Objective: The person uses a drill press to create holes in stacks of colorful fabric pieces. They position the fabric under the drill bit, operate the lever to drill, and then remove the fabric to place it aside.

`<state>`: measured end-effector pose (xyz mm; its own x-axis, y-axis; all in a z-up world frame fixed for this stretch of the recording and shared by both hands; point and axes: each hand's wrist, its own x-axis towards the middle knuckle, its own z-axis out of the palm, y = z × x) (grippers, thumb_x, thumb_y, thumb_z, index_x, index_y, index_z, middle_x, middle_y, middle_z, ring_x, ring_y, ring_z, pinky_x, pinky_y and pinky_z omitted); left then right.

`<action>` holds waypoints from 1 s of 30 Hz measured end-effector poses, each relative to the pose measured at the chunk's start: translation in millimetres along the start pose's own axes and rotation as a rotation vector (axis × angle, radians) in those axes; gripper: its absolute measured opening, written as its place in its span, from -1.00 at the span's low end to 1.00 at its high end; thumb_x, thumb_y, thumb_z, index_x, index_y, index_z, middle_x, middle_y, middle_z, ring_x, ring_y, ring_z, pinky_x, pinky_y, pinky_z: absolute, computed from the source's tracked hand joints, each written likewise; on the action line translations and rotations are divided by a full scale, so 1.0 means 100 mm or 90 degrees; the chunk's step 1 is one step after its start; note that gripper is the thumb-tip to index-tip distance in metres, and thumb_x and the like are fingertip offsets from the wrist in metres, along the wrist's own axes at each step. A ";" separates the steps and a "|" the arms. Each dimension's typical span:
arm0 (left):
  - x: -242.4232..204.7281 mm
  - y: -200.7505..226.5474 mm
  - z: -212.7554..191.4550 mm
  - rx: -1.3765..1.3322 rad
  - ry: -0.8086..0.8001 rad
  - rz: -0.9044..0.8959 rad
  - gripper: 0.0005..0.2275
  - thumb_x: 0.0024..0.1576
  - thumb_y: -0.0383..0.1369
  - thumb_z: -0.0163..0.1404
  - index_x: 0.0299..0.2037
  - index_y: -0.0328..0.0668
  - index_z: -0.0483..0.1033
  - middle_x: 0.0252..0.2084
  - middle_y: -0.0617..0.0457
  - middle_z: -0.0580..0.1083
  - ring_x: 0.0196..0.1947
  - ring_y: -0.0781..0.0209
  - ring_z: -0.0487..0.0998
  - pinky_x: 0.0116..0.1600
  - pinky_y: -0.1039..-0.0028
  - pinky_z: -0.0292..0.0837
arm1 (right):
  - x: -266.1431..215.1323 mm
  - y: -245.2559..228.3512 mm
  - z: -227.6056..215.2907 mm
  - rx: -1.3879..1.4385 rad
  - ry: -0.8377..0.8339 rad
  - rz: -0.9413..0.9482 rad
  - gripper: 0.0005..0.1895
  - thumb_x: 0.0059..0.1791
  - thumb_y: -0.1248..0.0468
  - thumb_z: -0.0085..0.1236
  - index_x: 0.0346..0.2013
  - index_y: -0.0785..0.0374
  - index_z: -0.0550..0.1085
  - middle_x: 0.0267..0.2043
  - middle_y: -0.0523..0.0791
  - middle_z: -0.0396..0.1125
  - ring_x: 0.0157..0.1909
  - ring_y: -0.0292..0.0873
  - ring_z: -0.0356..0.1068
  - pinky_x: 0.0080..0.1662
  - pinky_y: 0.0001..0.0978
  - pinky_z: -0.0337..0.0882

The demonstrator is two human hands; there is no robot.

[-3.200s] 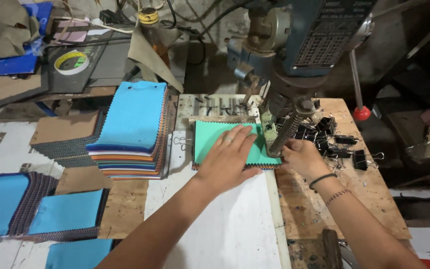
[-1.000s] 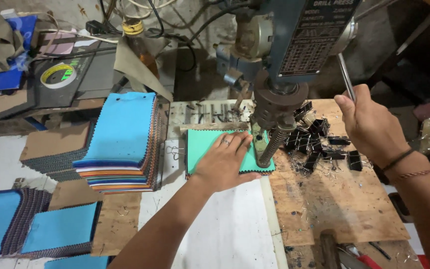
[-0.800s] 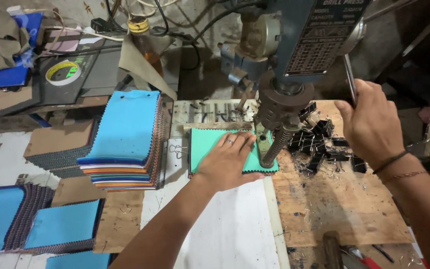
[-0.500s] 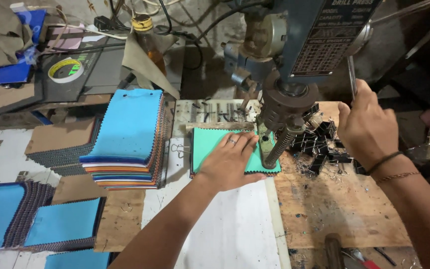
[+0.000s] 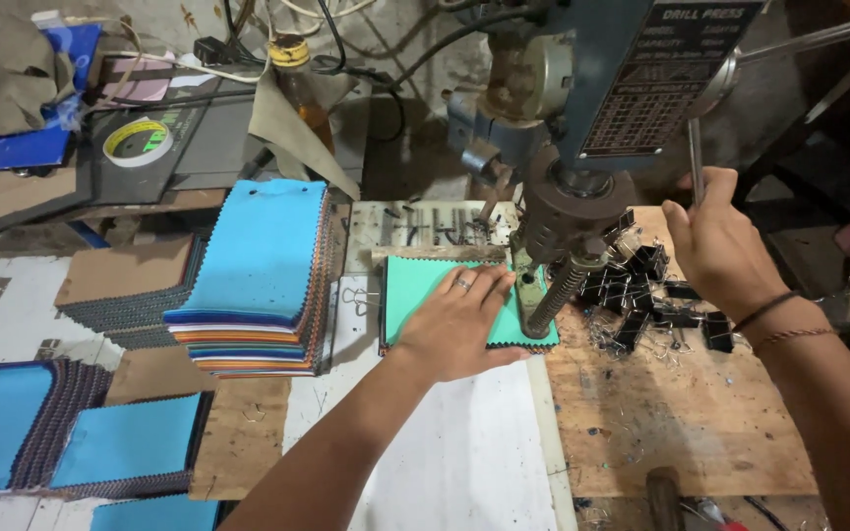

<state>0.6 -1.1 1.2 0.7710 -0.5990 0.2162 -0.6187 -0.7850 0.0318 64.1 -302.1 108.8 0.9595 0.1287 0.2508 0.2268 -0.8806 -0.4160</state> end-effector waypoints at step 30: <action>0.15 0.17 -0.63 -0.249 0.417 0.081 -0.69 0.12 -0.13 0.16 0.02 0.04 0.56 -0.09 0.23 0.49 -0.10 0.14 0.60 0.03 0.36 0.53 | 0.28 0.42 0.38 0.232 0.114 -0.077 -0.63 0.10 0.25 0.12 0.21 0.19 0.38 -0.43 0.07 0.46 -0.34 0.13 0.49 -0.19 0.02 0.44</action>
<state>-8.1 -13.3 66.0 0.5185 -0.3693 0.7712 -0.7993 -0.5298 0.2837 107.3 -318.5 65.0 0.8853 0.1121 0.4512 0.4116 -0.6405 -0.6483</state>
